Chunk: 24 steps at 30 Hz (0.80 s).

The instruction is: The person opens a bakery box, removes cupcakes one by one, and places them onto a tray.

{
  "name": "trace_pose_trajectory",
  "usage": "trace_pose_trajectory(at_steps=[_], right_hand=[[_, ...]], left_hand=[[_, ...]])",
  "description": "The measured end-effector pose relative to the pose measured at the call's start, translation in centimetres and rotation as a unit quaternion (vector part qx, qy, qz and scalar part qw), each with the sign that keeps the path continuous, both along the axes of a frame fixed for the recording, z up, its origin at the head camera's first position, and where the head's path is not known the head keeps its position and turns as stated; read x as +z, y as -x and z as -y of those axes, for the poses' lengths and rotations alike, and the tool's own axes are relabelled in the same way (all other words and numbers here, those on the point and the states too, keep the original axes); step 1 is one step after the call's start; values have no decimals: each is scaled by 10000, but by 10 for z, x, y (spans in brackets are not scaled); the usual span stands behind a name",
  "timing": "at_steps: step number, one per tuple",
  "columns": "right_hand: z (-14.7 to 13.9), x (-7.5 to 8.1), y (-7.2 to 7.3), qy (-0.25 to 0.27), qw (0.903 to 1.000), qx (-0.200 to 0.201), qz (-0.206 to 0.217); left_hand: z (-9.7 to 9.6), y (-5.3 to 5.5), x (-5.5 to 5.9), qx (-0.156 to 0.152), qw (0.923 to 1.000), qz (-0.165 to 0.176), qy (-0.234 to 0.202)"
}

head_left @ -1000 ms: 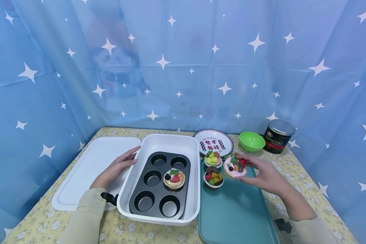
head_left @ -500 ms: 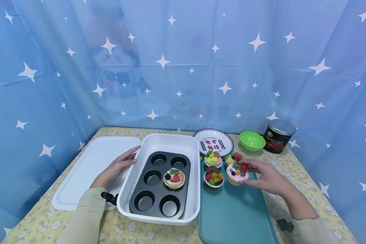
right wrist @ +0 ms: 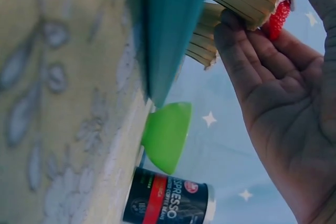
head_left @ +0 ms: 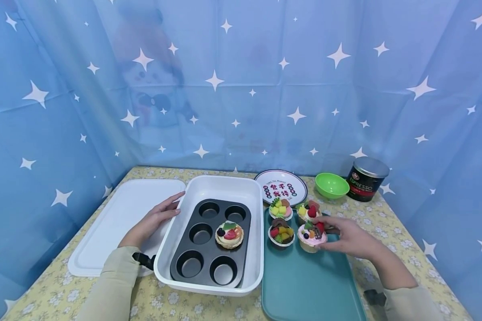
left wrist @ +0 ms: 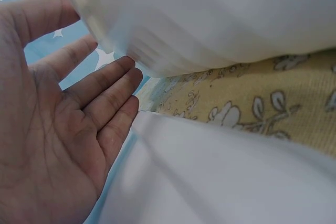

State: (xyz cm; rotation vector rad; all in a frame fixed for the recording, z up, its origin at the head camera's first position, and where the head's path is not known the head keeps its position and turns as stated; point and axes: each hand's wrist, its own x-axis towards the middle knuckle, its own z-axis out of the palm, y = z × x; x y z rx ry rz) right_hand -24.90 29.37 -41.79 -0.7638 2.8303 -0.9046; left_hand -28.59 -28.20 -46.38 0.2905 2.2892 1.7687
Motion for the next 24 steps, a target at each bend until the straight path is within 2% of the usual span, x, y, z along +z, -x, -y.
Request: trace_pose_trajectory(at_steps=[5, 15, 24], right_hand=[[1, -1, 0, -167, 9998, 43, -64], [1, -2, 0, -92, 9999, -4, 131], [-1, -3, 0, -46, 9999, 120, 110]], left_hand=[[1, 0, -1, -1, 10000, -69, 30], [1, 0, -1, -13, 9999, -106, 22], [1, 0, 1, -34, 9999, -128, 12]])
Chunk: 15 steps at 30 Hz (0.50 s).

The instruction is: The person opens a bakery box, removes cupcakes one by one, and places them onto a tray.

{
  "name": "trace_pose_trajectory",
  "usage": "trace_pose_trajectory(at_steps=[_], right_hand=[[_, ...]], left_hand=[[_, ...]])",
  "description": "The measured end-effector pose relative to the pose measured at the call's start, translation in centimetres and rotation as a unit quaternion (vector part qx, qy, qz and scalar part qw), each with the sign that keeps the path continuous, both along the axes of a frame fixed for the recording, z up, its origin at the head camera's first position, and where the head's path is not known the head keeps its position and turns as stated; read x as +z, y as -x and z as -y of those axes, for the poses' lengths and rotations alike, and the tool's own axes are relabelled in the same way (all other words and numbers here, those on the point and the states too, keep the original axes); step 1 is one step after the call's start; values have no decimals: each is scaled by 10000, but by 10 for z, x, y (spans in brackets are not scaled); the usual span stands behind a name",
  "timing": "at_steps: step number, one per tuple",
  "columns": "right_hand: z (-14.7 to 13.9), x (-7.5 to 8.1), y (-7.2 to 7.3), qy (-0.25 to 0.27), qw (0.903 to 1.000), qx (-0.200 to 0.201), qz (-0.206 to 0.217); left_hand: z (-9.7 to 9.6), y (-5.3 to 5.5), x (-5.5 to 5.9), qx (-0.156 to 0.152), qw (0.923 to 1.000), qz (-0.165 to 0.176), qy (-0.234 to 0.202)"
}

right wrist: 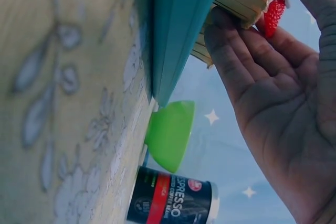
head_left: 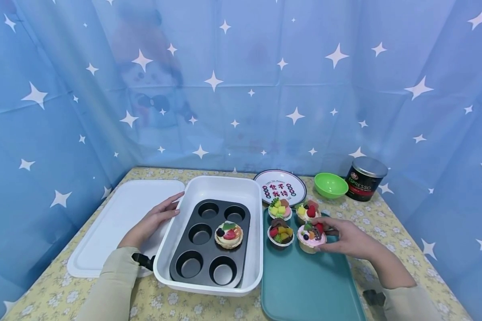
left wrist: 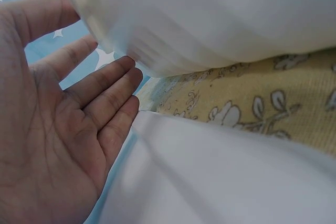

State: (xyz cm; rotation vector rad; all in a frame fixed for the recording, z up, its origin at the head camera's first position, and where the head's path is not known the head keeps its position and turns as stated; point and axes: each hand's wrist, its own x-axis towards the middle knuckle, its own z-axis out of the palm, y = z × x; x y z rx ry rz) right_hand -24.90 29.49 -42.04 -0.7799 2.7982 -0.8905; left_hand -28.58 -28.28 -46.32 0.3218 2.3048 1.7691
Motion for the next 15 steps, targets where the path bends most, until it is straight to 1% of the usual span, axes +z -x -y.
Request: trace_pose_trajectory(at_steps=[3, 8, 15], right_hand=[[-1, 1, 0, 16, 9999, 108, -2], [-1, 0, 0, 12, 9997, 197, 108], [0, -2, 0, -58, 9998, 184, 112]], left_hand=[[0, 0, 0, 4, 10000, 23, 1], [0, 1, -1, -7, 10000, 51, -11], [0, 1, -1, -32, 10000, 47, 9]])
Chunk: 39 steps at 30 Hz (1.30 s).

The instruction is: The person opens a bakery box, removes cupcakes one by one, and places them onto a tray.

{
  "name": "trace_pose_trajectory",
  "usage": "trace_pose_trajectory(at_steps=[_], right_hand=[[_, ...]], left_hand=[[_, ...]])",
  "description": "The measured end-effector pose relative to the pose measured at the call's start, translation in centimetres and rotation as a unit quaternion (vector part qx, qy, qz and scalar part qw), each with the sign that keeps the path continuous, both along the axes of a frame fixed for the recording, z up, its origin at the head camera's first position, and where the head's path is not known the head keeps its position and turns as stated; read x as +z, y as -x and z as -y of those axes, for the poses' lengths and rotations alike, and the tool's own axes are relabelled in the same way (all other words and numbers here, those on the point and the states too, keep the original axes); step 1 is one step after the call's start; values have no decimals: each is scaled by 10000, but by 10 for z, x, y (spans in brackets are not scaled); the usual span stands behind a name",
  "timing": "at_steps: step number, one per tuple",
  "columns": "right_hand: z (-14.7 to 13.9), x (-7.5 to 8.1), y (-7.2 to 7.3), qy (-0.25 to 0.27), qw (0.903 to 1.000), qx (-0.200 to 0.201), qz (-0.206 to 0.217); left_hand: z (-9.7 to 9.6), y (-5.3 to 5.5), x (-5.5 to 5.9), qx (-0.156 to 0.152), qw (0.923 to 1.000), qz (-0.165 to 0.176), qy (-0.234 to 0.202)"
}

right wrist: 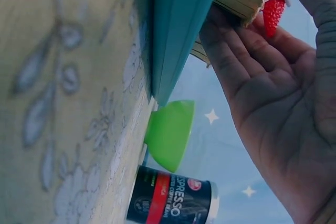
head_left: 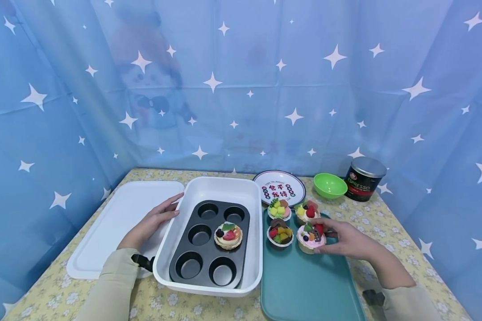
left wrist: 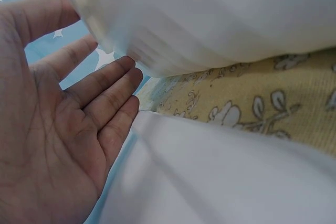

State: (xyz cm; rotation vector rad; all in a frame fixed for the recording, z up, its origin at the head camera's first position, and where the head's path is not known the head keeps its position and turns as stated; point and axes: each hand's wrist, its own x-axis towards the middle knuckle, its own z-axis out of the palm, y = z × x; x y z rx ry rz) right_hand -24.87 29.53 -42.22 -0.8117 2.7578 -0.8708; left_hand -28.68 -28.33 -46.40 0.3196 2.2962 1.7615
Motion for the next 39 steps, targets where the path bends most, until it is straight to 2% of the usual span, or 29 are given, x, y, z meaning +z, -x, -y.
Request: trace_pose_trajectory(at_steps=[20, 26, 39], right_hand=[[1, 1, 0, 35, 10000, 15, 42], [-3, 2, 0, 127, 9998, 142, -6], [-4, 5, -2, 412, 9990, 15, -146]], left_hand=[[1, -3, 1, 73, 10000, 2, 63], [1, -1, 0, 59, 10000, -12, 33], [0, 0, -1, 19, 10000, -60, 15]])
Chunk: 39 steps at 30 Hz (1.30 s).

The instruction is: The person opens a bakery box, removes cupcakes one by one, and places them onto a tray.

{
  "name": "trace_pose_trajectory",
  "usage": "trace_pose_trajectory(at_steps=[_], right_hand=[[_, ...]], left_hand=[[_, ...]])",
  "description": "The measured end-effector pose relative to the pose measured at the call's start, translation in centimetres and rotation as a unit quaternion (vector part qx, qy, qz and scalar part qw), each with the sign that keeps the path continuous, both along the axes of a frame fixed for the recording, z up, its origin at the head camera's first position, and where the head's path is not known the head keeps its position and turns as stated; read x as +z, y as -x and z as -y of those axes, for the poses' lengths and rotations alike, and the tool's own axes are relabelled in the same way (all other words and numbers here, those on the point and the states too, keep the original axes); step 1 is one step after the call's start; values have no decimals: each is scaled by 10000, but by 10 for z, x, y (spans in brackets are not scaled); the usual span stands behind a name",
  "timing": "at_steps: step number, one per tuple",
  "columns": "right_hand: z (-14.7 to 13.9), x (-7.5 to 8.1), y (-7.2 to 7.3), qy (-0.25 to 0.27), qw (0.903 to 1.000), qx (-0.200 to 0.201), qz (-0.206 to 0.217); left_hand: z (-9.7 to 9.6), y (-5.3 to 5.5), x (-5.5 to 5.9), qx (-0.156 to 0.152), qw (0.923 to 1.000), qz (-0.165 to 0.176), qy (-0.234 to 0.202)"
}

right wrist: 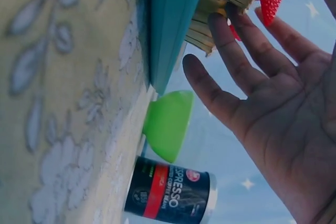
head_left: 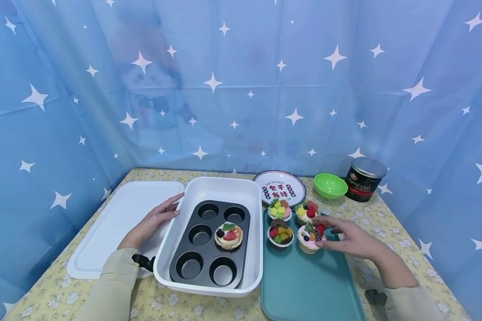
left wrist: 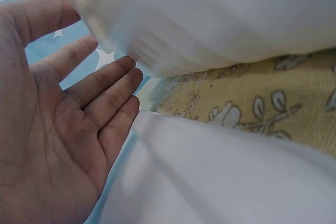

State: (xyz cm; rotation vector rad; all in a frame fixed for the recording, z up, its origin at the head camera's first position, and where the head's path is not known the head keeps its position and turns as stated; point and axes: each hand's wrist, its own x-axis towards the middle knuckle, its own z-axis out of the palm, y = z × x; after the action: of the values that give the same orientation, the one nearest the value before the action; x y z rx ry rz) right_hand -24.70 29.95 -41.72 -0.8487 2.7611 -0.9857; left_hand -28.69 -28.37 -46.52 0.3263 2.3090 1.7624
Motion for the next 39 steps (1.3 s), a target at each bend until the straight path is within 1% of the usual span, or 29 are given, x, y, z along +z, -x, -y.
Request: trace_pose_trajectory(at_steps=[5, 10, 19, 24, 27, 32, 36, 39], right_hand=[[-2, 4, 0, 42, 9999, -7, -120], [-2, 10, -1, 133, 9991, 143, -367], [6, 30, -2, -28, 9940, 429, -1007], [22, 42, -3, -185, 9922, 524, -1115], [35, 49, -4, -250, 9916, 643, -1092], [59, 59, -4, -263, 9914, 879, -930], [78, 62, -3, -363, 9903, 1090, -784], [94, 62, -3, -357, 9902, 1238, -538]], left_hand=[[-1, 0, 1, -1, 10000, -28, 8], [-1, -1, 2, -17, 10000, -21, -19], [-2, -1, 3, -64, 9999, -37, -78], [-2, -1, 2, -47, 10000, -19, -64], [-2, -1, 1, -32, 10000, -6, -40], [-3, 0, 2, 1, 10000, -11, 1], [-3, 1, 2, 29, 10000, -15, 35], [-2, 1, 2, 18, 10000, -9, 32]])
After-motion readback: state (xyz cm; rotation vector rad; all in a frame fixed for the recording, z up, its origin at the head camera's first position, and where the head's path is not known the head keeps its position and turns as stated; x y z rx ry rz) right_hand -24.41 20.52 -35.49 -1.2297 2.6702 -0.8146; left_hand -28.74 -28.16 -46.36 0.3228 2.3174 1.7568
